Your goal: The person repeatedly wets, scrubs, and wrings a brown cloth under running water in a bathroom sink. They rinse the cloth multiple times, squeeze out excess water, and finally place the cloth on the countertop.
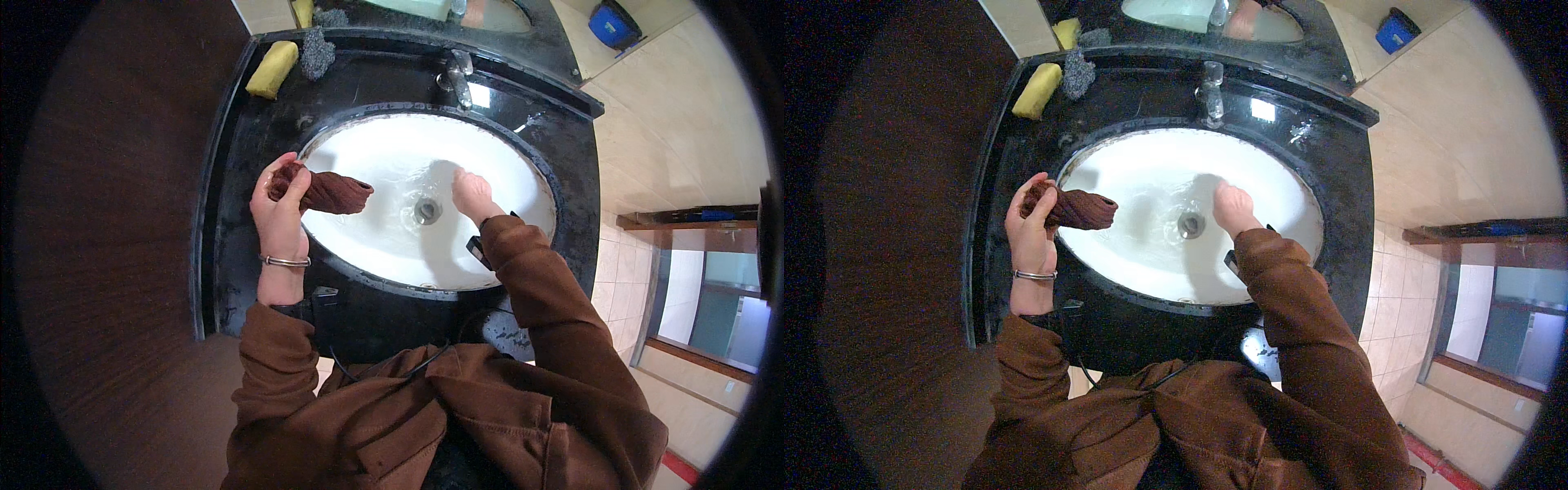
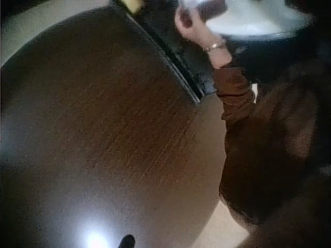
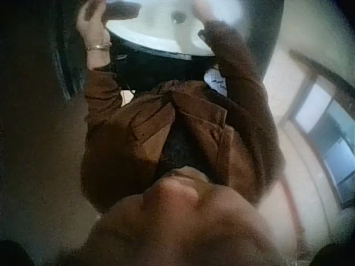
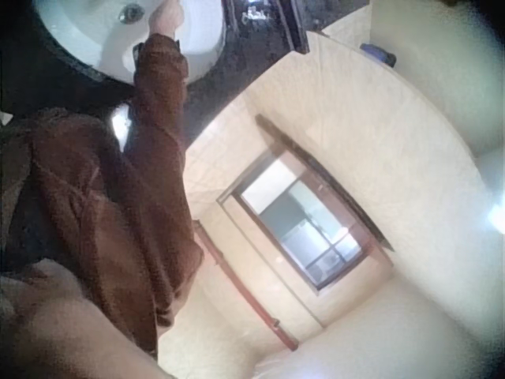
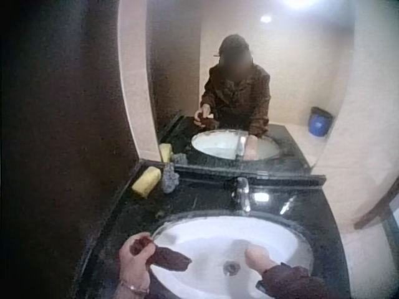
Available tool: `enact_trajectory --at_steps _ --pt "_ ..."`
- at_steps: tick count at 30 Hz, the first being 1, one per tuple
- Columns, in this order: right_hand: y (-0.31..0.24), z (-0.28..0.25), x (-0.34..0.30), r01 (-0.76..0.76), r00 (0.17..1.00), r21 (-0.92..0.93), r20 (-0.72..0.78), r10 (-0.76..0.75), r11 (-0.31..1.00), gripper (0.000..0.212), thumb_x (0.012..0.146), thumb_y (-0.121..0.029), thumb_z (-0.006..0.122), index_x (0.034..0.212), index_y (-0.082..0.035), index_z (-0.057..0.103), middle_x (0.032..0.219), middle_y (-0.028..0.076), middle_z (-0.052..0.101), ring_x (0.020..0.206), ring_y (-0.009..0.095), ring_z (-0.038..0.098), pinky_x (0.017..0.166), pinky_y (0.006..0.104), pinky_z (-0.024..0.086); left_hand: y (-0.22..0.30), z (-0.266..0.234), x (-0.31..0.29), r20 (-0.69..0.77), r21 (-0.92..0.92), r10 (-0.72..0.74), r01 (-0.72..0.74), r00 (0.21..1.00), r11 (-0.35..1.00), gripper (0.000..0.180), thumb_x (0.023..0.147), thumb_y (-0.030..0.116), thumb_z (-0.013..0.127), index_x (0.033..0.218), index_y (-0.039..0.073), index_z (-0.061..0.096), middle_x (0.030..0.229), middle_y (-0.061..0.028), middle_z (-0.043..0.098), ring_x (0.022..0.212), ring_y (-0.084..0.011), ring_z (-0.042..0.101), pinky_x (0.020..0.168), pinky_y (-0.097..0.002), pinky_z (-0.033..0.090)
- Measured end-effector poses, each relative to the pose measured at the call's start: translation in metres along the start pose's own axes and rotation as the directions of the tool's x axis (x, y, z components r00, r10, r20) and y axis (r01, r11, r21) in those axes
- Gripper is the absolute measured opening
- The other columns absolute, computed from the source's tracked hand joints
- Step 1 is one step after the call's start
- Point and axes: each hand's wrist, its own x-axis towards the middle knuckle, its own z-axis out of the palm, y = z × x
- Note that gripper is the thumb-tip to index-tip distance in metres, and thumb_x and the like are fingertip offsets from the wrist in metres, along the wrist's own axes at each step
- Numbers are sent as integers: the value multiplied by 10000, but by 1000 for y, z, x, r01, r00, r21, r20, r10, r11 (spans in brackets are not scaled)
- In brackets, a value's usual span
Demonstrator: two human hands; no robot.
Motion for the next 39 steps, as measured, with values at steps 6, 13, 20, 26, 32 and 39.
enact_trajectory --at_steps 6,13,20,26,32,39 --pt "-8 3 -15 -223 786 595 579 -219 772 332 801 -172 573 1063 32 568 920 185 609 764 268 643 617 340 538 8 9 -2 38 -16 50 -49 998 999 300 796 16 612 1090 31 556 959 -48 575 847 -126 568 753 -257 497" --pt "-17 -74 -7 -86 933 603 328 -148 793 474 860 -330 562 1168 26 507 993 130 604 652 171 624 540 292 530 -1 11 4 95 1 63 -64 993 998 273 763 -12 635 1030 27 597 910 -22 588 809 -99 553 716 -228 469" --pt "-42 -83 -61 -402 755 901 426 -498 161 733 814 -631 453 1180 3 499 969 118 624 761 179 645 606 263 554 -50 52 -11 411 -35 -168 199 896 979 251 834 35 567 1085 50 569 908 -34 591 825 -126 577 700 -259 495" --pt "-41 -75 -102 -468 723 884 378 -579 -7 716 769 -533 616 1227 -14 431 981 144 614 631 137 604 439 187 468 -55 70 -28 642 192 -99 -34 760 981 289 922 181 482 1174 56 547 1068 -71 560 885 -125 566 766 -250 473" --pt "-44 -83 -117 -472 615 882 336 -713 9 691 742 -505 667 1202 -38 448 796 40 560 514 51 469 380 133 293 -44 75 -34 824 -38 -6 65 567 997 283 927 225 471 805 -4 583 1065 -147 566 900 -155 586 765 -260 480" --pt "-71 -92 -122 230 865 706 169 -473 670 344 797 -366 588 738 -27 591 679 94 607 590 218 587 534 335 465 -65 89 -32 510 460 -181 -88 841 884 397 905 256 515 575 36 499 560 -60 558 492 -127 509 486 -276 415"
